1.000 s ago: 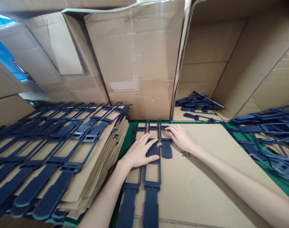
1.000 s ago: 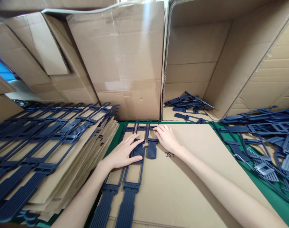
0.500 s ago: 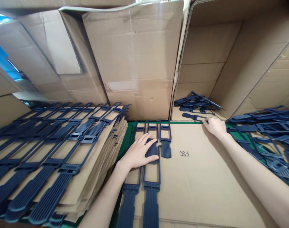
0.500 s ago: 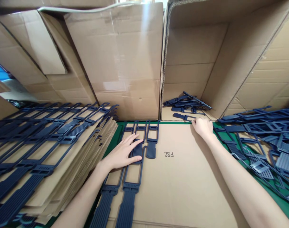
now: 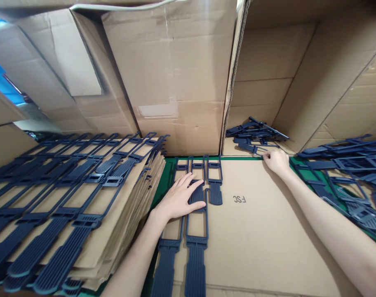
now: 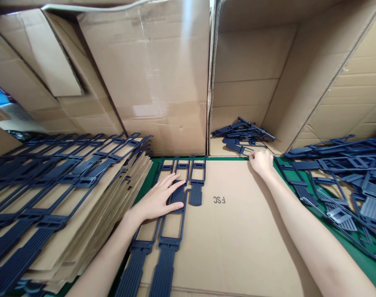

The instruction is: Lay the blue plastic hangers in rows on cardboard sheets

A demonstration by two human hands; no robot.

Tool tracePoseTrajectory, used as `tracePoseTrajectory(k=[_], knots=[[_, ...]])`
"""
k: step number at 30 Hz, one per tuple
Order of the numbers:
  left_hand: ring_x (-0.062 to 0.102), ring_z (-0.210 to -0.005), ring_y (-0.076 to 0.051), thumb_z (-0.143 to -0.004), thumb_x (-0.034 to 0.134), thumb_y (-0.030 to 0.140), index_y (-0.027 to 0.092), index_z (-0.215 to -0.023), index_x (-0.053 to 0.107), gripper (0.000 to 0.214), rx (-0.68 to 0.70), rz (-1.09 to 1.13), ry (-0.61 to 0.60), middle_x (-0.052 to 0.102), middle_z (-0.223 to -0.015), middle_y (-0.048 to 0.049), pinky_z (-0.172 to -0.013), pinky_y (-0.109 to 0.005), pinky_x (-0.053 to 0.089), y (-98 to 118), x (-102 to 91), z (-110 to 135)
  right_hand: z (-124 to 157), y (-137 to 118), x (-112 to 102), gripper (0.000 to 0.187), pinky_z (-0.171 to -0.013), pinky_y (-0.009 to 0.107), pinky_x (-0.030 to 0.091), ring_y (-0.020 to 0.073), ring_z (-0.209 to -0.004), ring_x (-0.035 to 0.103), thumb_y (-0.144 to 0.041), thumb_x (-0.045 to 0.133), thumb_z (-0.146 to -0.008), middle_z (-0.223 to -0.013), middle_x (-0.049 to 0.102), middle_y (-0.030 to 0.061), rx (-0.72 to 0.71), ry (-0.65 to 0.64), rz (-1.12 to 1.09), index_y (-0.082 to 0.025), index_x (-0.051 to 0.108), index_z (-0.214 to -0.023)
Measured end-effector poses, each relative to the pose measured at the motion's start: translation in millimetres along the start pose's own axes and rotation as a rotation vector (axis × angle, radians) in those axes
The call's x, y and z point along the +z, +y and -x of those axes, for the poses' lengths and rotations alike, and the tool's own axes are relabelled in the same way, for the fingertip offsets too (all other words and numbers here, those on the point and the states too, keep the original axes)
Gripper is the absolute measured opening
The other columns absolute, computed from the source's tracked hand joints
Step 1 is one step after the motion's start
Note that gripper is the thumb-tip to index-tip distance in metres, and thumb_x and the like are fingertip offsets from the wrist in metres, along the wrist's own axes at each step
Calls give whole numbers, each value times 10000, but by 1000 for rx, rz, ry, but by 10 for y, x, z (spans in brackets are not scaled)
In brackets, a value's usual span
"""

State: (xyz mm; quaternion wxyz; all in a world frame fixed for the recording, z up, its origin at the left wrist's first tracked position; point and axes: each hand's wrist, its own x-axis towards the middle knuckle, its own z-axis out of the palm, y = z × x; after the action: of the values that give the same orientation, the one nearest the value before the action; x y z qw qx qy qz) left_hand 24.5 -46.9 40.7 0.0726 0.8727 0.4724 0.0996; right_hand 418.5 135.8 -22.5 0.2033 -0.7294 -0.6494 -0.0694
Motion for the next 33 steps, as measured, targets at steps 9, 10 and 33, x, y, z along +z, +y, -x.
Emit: tracePoseTrajectory(k=[9,10,33], knots=[[187,-1426,-294,-861,484,622,244,-1429,367,692,-6,-19,-19,280,-1522,-120,-1146,-484,221,22,-20,-3,60,-85,-118,348,-864,445,375,300,-1022,475,-259,278,-907,-1022,568,183,2,429,-320,-131,600,-949],[184,-1427,-293,-861,483,624,243,-1429,366,694,-7,-22,-21,279,-1522,-122,-1146,-483,220,20,-19,-2,58,-108,-150,340,-866,442,378,291,-1005,485,-271,262,-919,-1000,566,181,-2,521,-406,-146,579,-923],[623,-545,-117,-959,451,342,155,-1062,622,273,-35,798,386,722,-773,-21,-587,-223,512,385,-77,-82,904,-1602,-1314,241,-841,427,460,238,-908,595,-281,427,-925,-999,660,68,-657,388,-710,-244,613,-1074]])
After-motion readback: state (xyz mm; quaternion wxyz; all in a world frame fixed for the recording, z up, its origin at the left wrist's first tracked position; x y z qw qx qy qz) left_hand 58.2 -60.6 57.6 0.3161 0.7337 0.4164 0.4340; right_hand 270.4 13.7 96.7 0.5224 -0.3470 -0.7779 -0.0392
